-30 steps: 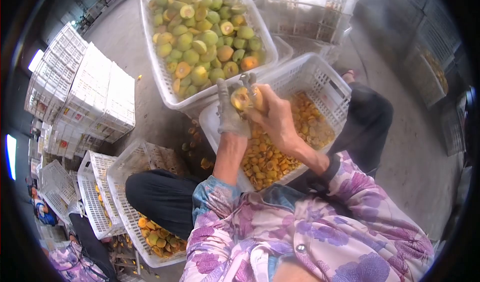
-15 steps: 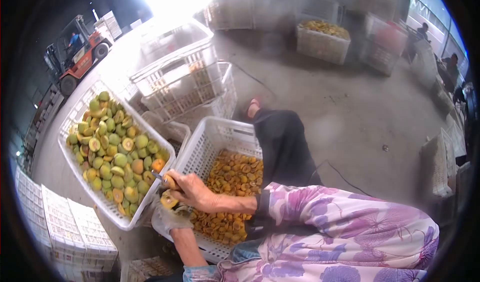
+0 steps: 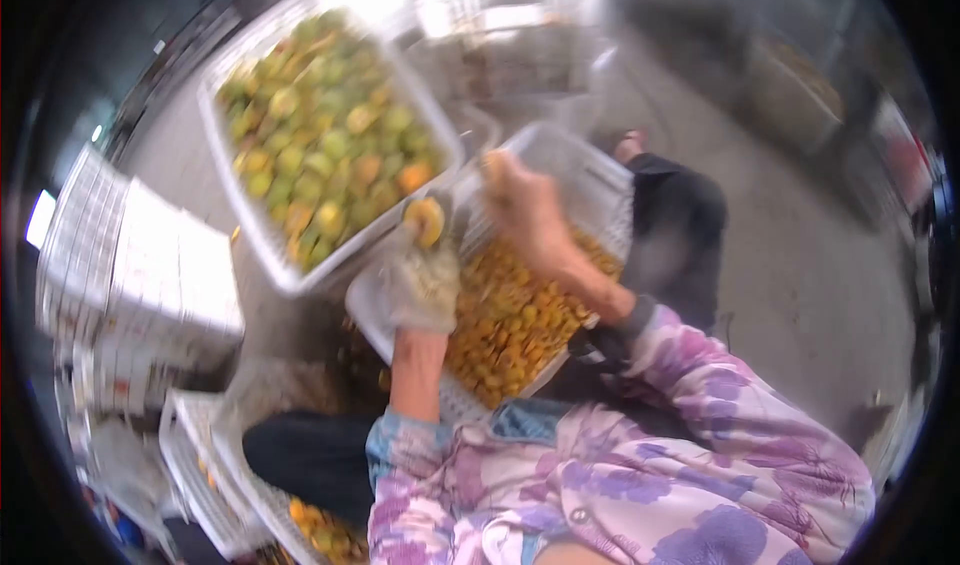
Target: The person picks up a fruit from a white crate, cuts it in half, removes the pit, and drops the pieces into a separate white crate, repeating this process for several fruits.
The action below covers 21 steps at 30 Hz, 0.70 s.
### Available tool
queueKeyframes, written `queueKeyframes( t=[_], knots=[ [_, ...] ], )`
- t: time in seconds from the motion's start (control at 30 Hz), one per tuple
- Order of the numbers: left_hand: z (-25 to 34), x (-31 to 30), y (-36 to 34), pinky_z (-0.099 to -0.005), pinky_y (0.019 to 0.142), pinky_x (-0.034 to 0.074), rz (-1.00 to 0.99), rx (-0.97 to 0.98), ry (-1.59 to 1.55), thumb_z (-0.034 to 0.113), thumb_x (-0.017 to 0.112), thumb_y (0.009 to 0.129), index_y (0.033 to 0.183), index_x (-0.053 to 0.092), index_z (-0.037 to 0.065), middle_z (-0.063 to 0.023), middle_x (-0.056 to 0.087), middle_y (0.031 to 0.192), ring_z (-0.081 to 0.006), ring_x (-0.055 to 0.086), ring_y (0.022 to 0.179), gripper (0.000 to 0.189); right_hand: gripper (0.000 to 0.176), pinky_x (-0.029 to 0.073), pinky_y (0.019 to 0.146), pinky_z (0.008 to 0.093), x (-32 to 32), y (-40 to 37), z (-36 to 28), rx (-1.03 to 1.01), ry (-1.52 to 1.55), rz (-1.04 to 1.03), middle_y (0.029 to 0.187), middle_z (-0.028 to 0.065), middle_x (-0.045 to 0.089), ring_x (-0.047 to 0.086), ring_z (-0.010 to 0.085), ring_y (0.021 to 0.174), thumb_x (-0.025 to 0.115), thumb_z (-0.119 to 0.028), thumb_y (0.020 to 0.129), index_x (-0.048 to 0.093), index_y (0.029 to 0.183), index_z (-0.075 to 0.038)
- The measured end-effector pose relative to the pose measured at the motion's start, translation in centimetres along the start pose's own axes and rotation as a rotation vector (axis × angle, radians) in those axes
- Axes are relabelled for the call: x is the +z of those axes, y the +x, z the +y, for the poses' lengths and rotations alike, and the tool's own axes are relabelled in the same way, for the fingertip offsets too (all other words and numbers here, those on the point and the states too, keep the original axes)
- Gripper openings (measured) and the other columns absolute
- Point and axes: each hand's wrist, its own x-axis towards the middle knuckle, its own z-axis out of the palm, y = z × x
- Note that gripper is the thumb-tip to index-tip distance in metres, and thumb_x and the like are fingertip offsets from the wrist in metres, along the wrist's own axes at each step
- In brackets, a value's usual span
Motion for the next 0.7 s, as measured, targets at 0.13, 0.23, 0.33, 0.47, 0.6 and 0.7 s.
queueKeyframes(
  t=[0.13, 0.23, 0.33, 0.47, 0.6, 0.7],
  knots=[
    [1.2, 1.7, -0.2, -0.0494, 0.100, 0.042, 0.048, 0.118, -0.085, 0.021, 0.047, 0.097, 0.122, 0.048, -0.001, -0.0146, 0.054, 0.119, -0.0301, 0.052, 0.112, 0.033, 0.031, 0.047, 0.061, 0.0450, 2.0, -2.3, 0.1, -0.256, -0.516, -0.088, 0.085, 0.0144, 0.060, 0.061, 0.0349, 0.075, 0.060, 0.001, 0.074, 0.047, 0.102, -0.002],
    [1.3, 2.9, -1.4, -0.0438, 0.099, 0.044, 0.106, 0.107, -0.016, 0.028, 0.046, 0.099, 0.129, 0.041, 0.003, -0.0148, 0.047, 0.130, -0.0293, 0.049, 0.117, 0.039, 0.035, 0.047, 0.061, 0.0470, 3.2, -3.5, 0.8, -0.313, -0.592, -0.117, 0.088, 0.0176, 0.059, 0.060, 0.0392, 0.076, 0.058, 0.005, 0.071, 0.044, 0.102, -0.002],
    [1.7, 4.5, -1.4, -0.0412, 0.102, 0.041, 0.218, 0.103, 0.082, 0.031, 0.046, 0.099, 0.132, 0.037, 0.004, -0.0162, 0.044, 0.136, -0.0304, 0.047, 0.123, 0.043, 0.039, 0.047, 0.059, 0.0470, 3.4, -2.6, 0.8, -0.304, -0.669, -0.133, 0.089, 0.0174, 0.058, 0.059, 0.0407, 0.076, 0.055, 0.007, 0.070, 0.042, 0.106, -0.003],
    [1.4, 1.5, -0.4, -0.0404, 0.100, 0.044, 0.133, 0.117, 0.267, 0.031, 0.047, 0.099, 0.129, 0.043, 0.005, -0.0146, 0.052, 0.128, -0.0288, 0.049, 0.121, 0.040, 0.031, 0.045, 0.057, 0.0459, 3.2, -2.5, 0.9, -0.312, -0.582, -0.124, 0.082, 0.0186, 0.056, 0.059, 0.0398, 0.069, 0.052, 0.005, 0.076, 0.044, 0.104, -0.004],
    [1.7, 3.2, -0.8, -0.0394, 0.096, 0.047, 0.190, 0.062, 0.021, 0.031, 0.046, 0.099, 0.123, 0.049, 0.005, -0.0124, 0.056, 0.121, -0.0268, 0.053, 0.113, 0.035, 0.018, 0.043, 0.054, 0.0433, 3.6, -2.8, 0.6, -0.347, -0.479, -0.072, 0.074, 0.0195, 0.054, 0.059, 0.0376, 0.064, 0.051, 0.002, 0.083, 0.046, 0.099, -0.005],
    [1.6, 4.0, -0.8, -0.0388, 0.094, 0.048, 0.262, 0.084, 0.047, 0.032, 0.046, 0.099, 0.119, 0.051, 0.006, -0.0104, 0.057, 0.114, -0.0248, 0.056, 0.105, 0.033, 0.014, 0.043, 0.054, 0.0422, 3.8, -2.7, 0.5, -0.330, -0.493, -0.092, 0.074, 0.0193, 0.053, 0.058, 0.0361, 0.063, 0.050, 0.001, 0.084, 0.046, 0.096, -0.005]
  ],
)
